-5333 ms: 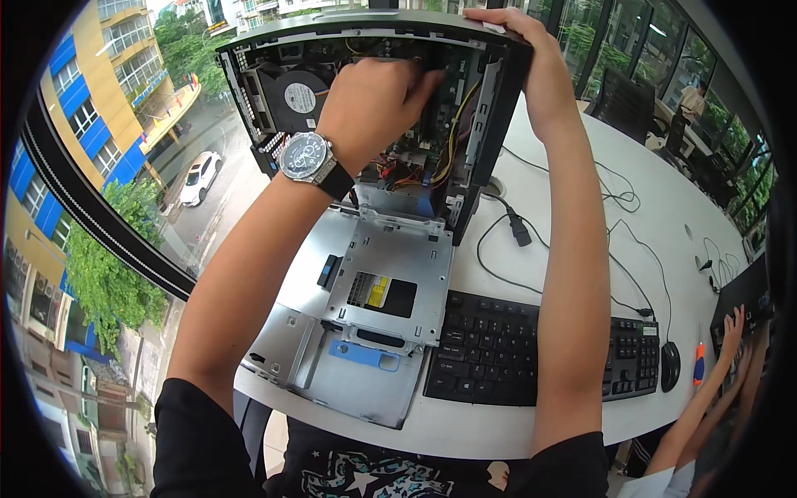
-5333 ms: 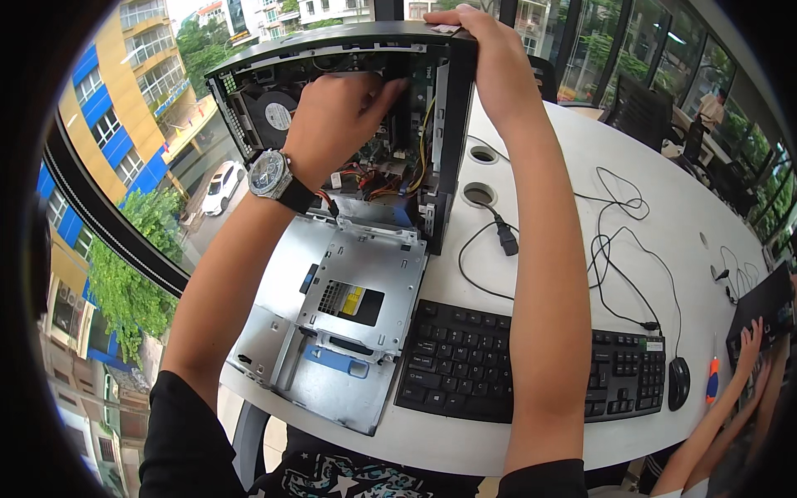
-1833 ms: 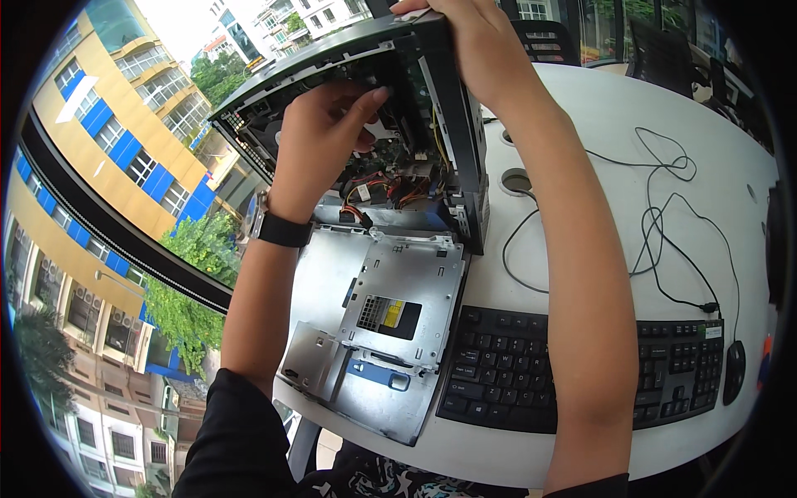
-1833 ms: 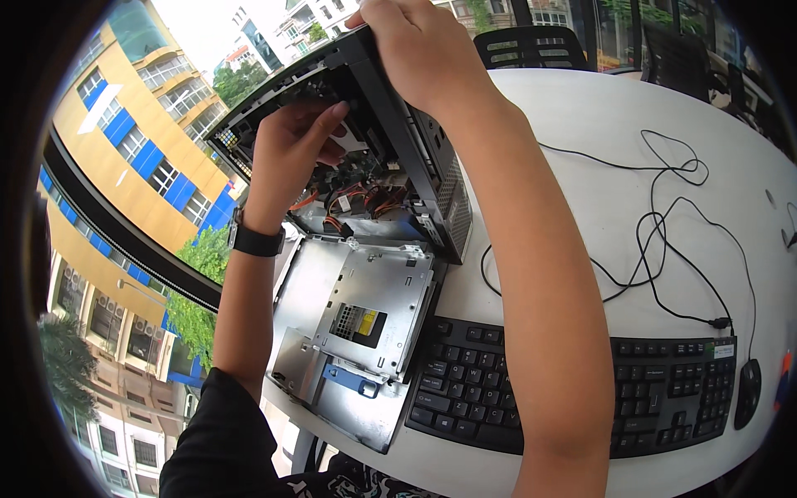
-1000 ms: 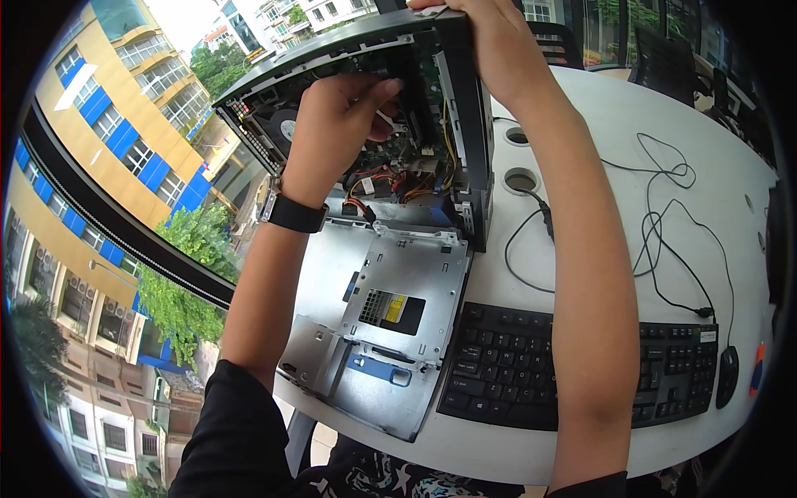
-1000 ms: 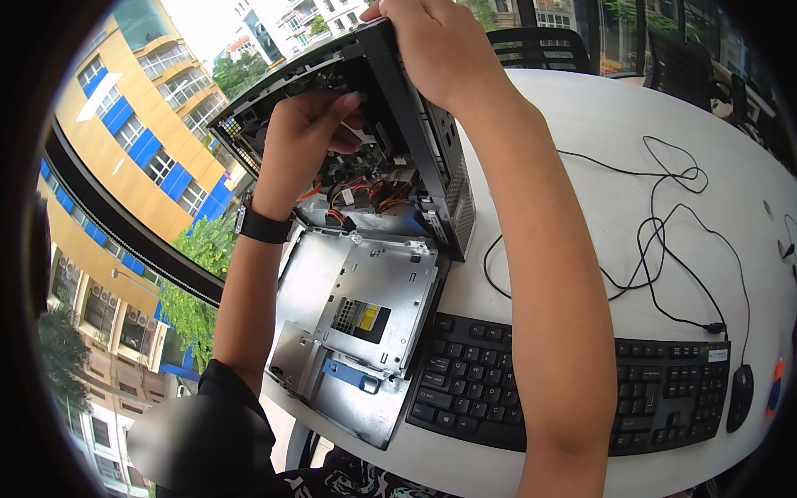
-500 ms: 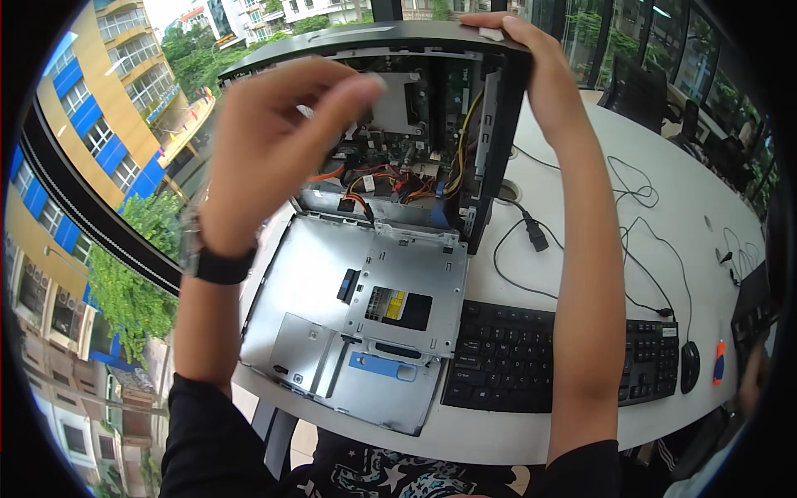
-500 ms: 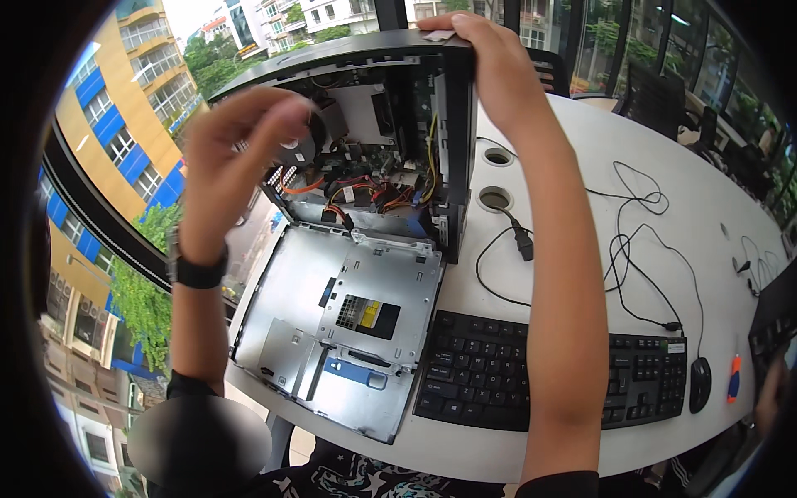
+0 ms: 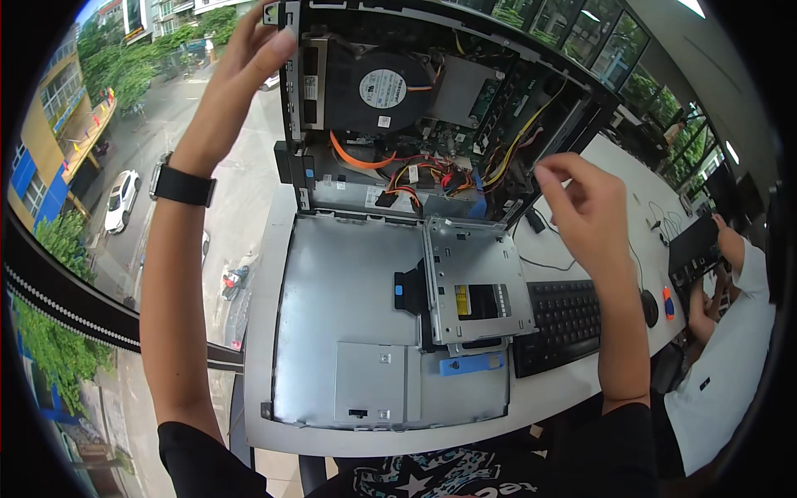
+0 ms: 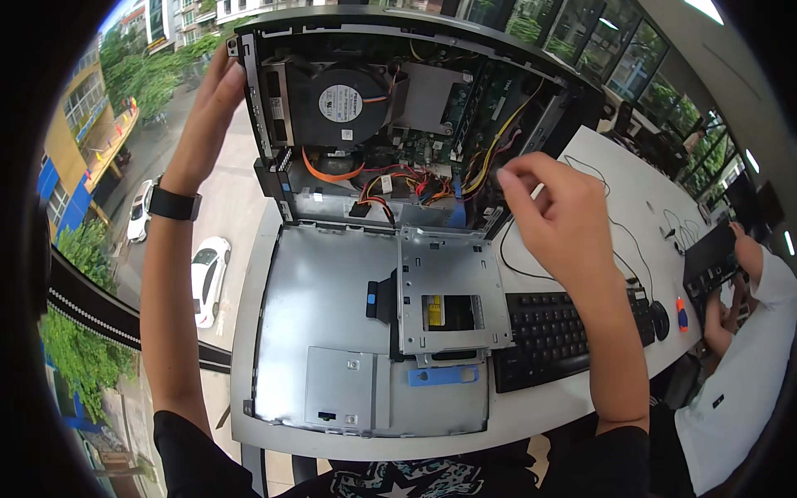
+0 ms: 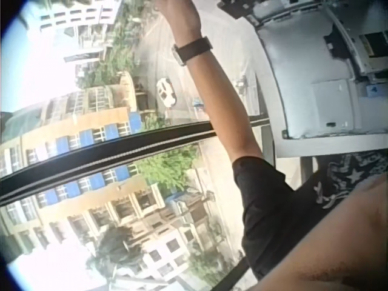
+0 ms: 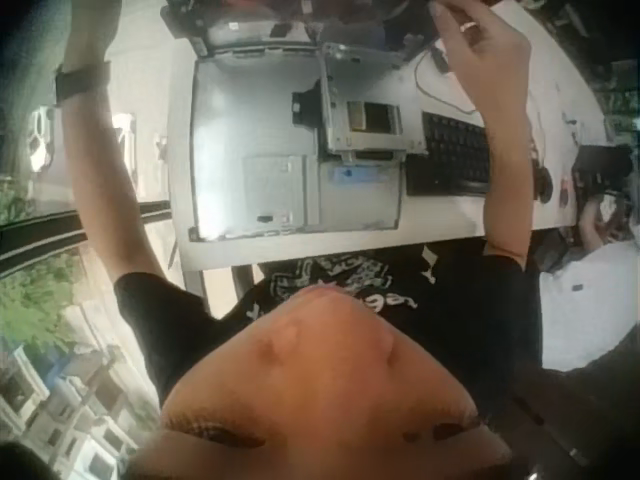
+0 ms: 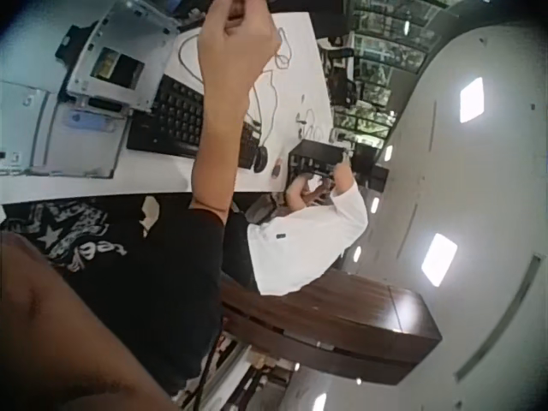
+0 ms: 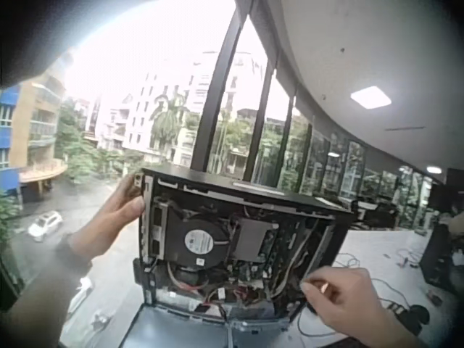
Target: Disassembling a desktop PC tower to inspect or remove internal components like RAM modules.
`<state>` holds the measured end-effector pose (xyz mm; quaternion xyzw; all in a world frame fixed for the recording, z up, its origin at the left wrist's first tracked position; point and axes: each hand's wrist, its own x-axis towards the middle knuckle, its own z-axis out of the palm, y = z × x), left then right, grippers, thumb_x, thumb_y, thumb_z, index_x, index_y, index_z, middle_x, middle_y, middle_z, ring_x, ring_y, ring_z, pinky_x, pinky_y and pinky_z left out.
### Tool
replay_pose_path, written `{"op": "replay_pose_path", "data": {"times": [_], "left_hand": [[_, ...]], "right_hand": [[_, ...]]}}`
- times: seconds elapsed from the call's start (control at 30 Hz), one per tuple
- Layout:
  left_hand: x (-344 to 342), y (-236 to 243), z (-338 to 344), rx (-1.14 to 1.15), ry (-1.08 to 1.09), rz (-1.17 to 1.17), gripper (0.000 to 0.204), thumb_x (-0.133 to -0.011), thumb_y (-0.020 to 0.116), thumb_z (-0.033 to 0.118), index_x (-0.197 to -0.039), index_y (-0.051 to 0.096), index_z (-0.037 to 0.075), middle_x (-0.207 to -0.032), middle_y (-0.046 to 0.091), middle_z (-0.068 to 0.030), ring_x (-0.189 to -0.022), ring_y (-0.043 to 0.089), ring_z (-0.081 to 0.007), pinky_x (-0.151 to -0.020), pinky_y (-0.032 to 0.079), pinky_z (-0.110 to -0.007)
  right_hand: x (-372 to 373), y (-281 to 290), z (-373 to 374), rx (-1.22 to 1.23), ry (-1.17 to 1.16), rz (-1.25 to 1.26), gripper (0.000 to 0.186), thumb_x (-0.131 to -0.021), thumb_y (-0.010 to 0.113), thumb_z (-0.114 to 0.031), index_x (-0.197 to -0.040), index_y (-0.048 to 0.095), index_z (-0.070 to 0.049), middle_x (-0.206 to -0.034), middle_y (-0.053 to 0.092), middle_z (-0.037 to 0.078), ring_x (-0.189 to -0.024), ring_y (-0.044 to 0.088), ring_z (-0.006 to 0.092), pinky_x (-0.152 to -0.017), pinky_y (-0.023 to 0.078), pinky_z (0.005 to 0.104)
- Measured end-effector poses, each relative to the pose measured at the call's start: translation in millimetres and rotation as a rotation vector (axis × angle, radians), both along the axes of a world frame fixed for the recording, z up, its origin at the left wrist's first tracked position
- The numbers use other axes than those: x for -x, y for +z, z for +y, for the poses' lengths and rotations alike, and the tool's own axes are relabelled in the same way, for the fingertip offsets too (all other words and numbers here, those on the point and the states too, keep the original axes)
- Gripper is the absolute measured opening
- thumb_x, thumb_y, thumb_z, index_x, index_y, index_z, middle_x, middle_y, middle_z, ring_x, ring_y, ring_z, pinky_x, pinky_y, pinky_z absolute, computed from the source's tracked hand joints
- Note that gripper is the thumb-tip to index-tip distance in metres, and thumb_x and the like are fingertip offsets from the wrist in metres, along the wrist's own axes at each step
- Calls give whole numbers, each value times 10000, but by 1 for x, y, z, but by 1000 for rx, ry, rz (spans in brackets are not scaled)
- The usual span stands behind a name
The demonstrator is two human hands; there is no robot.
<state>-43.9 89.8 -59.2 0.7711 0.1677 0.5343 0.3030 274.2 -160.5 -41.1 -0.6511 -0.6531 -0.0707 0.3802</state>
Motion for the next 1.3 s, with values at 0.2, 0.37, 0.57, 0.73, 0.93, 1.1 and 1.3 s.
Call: {"op": "replay_pose_path", "data": {"times": [0.2,0.37,0.57,0.73,0.93,1.1,1.3], "left_hand": [[-23,-46,4,188,-207,-46,844,-939,676,567,-1533,408,31,-1399,577,-139,-1310,540,-218,-1130,394,-369],[-33,-53,-1,324,-310,-185,658,-942,679,523,-1365,555,35,-1236,631,-82,-1169,581,-162,-1042,430,-313],[-35,-55,-2,285,-266,-220,710,-908,727,517,-1381,549,18,-1212,644,-96,-1153,592,-171,-1043,426,-313],[-35,-56,0,304,-286,-254,766,-887,763,493,-1417,527,-8,-1219,652,-108,-1149,604,-168,-1037,441,-311],[-37,-54,0,287,-324,-289,747,-874,802,402,-1436,528,-8,-1192,671,-87,-1089,627,-146,-978,474,-279],[-31,-52,-2,270,-215,-179,589,-890,717,483,-1216,644,-2,-1050,673,-40,-966,622,-112,-901,477,-273],[-31,-49,-7,279,-206,-179,592,-890,718,476,-1217,647,-12,-1049,668,-36,-961,601,-106,-907,457,-267]], "right_hand": [[17,-26,53,-21,-166,-157,183,-932,710,-162,-931,737,19,-686,683,138,-540,634,277,-572,500,356],[20,-28,78,8,-243,-172,227,-937,698,-182,-903,735,39,-650,672,165,-576,667,303,-595,509,373],[26,-26,85,96,-308,-133,260,-955,678,-174,-825,719,47,-568,640,160,-533,676,303,-564,505,365],[28,-26,87,113,-281,5,318,-991,642,-149,-745,664,53,-550,645,139,-455,665,222,-478,474,322],[28,-32,88,85,-311,32,309,-1004,639,-149,-768,660,49,-585,674,117,-457,662,177,-447,468,295],[31,-35,91,77,-334,51,309,-1001,644,-138,-754,649,46,-582,672,113,-445,647,167,-443,464,295],[33,-30,93,97,-362,45,320,-998,648,-138,-736,640,46,-579,670,109,-437,637,163,-442,455,297]]}}
